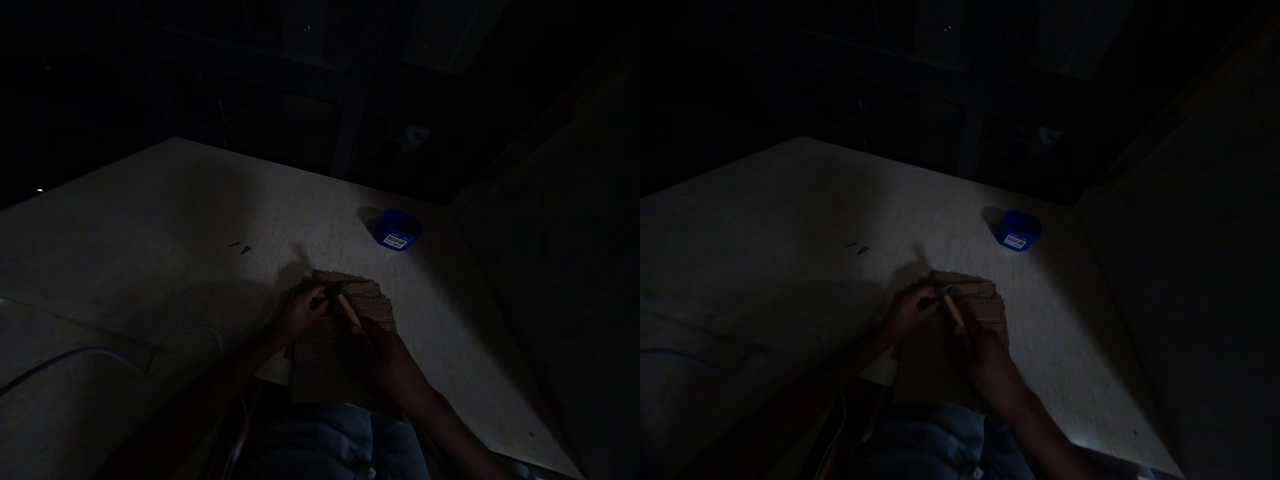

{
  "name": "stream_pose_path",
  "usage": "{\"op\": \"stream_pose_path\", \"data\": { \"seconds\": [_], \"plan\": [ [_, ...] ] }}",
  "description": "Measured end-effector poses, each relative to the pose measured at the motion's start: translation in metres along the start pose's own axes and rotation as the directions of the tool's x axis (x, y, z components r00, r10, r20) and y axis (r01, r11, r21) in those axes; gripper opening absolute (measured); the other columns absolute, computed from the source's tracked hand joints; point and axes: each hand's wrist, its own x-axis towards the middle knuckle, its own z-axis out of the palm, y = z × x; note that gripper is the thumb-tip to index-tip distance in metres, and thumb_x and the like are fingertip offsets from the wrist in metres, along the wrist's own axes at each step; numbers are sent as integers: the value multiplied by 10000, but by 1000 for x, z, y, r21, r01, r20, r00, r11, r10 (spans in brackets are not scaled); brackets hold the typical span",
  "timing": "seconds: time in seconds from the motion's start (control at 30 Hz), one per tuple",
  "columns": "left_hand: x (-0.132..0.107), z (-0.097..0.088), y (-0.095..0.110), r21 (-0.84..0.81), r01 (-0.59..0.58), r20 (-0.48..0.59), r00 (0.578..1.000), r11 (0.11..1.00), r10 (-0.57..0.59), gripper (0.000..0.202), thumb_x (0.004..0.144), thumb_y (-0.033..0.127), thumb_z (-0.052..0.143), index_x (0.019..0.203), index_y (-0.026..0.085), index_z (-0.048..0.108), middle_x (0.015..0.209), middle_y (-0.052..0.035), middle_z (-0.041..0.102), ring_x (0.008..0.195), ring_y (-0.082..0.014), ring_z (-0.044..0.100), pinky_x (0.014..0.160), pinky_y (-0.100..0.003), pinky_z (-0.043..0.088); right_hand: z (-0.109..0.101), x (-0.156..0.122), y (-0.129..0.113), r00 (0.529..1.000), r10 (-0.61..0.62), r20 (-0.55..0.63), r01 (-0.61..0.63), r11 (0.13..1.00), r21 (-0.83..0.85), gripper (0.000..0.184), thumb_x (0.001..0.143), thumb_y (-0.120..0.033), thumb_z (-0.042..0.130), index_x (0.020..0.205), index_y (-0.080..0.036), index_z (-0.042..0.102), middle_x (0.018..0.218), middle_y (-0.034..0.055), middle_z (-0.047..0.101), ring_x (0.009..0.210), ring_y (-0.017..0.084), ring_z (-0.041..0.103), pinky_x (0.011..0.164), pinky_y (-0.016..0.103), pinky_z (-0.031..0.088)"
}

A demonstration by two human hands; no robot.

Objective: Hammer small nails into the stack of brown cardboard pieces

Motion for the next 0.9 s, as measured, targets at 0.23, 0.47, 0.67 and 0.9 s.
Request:
{"op": "stream_pose_path", "data": {
  "seconds": [0.23, 0.47, 0.67, 0.9],
  "plan": [
    [3, -6, 13, 27, -110, 15, 994, 994, 110, 185, 858, 187, 648, 995, 254, 753, 964, -38, 789, 902, -201, 729, 848, -345, 570, -5, -13, 8, 970, 69, -232, -21, 979, 203, 532, 981, -589, 434, 1232, -186, 674, 1096, 91, 748, 961, 265, 680, 841, 331, 525],
    [5, -4, 15, 43, -121, 18, 993, 992, 120, 166, 823, 216, 715, 980, 245, 763, 934, -40, 789, 865, -204, 725, 816, -342, 567, 3, -19, 33, 931, 203, -303, -71, 916, 394, 527, 910, -655, 524, 1045, -173, 690, 874, 65, 707, 792, 224, 642, 648, 280, 519],
    [7, 0, 7, 8, -124, 5, 992, 992, 124, 134, 855, 210, 710, 966, 247, 774, 969, -38, 789, 920, -202, 723, 869, -361, 557, 23, -27, 46, 918, 262, -297, -49, 819, 572, 477, 848, -678, 604, 787, -205, 613, 611, -17, 547, 512, 139, 499, 440, 226, 424],
    [10, 1, 10, 27, -104, 28, 994, 994, 103, 138, 843, 217, 733, 960, 259, 791, 973, -46, 790, 903, -201, 724, 849, -357, 566, 30, -28, 48, 916, 291, -275, -51, 767, 640, 480, 840, -682, 609, 733, -218, 556, 552, -47, 474, 427, 98, 410, 371, 200, 362]
  ]
}}
